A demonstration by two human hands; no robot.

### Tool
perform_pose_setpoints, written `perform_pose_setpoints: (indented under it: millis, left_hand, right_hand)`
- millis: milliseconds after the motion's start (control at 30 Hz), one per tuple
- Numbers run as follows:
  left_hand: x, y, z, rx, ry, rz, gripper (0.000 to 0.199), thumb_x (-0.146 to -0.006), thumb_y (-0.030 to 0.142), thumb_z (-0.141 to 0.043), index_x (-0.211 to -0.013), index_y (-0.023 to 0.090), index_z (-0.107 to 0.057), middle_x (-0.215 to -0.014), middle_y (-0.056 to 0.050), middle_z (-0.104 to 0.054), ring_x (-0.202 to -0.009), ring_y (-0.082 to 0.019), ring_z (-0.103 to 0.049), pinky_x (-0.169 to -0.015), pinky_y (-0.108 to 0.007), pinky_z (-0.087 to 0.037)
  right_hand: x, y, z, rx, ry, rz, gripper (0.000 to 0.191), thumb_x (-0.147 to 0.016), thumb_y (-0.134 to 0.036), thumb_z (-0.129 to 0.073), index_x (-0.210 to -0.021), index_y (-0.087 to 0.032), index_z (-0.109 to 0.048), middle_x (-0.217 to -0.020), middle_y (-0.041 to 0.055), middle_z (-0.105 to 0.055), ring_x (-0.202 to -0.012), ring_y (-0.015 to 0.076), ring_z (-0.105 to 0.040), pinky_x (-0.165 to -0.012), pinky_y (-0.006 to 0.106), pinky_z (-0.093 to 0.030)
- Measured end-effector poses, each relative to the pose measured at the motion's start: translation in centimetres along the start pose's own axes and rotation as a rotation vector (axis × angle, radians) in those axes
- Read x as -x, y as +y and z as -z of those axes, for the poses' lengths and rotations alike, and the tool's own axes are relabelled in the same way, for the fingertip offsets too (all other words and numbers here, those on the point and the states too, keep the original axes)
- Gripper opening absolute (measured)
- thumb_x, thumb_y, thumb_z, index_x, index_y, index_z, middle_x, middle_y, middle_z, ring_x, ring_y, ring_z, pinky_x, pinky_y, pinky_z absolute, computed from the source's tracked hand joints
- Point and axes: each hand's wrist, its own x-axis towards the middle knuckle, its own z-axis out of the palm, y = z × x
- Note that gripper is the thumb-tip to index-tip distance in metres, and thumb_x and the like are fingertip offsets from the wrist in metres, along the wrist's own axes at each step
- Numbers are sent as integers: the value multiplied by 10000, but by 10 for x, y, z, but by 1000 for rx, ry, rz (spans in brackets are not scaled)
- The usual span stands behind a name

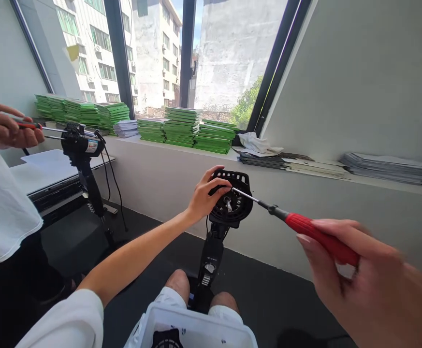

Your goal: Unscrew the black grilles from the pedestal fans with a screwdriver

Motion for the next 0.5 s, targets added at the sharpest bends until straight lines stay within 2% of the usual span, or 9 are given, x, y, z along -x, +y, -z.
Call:
perform_pose_setpoints:
  millis: [33, 100, 267, 500]
  left_hand:
    - [0, 0, -1, 5, 8, 4, 169, -1008, 319, -617, -977, 195, -728, -1448, -133, -588, -1272, -237, -620, -1077, -389, -500]
    - [1, 1, -1, 9, 18, 24, 155, -1000, 311, -629, -971, 199, -732, -1449, -128, -595, -1277, -242, -622, -1075, -389, -506]
    - [1, 3, -1, 19, 0, 87, 134, -990, 299, -645, -942, 212, -737, -1469, -113, -594, -1308, -255, -617, -1074, -399, -516]
    - [3, 4, 1, 80, -23, 76, 132, -1003, 256, -615, -960, 209, -730, -1500, -121, -565, -1355, -257, -584, -1100, -416, -502]
  right_hand:
    - [-12, -3, -3, 21, 45, 59, 137, -1034, -287, -538, -960, -205, -619, -786, 4, -713, -459, 78, -551, -458, 218, -378]
    - [-25, -6, -10, 50, 84, 152, 172, -1042, -312, -542, -982, -179, -633, -788, 2, -716, -432, 72, -502, -466, 239, -365]
    - [-28, -5, -18, 47, 97, 297, 153, -1023, -249, -589, -1130, -139, -596, -879, 31, -734, -699, 114, -676, -548, 239, -384]
    - [-35, -6, -11, 47, 80, 333, 214, -993, -224, -631, -1176, -130, -572, -906, 33, -734, -729, 126, -688, -589, 251, -400]
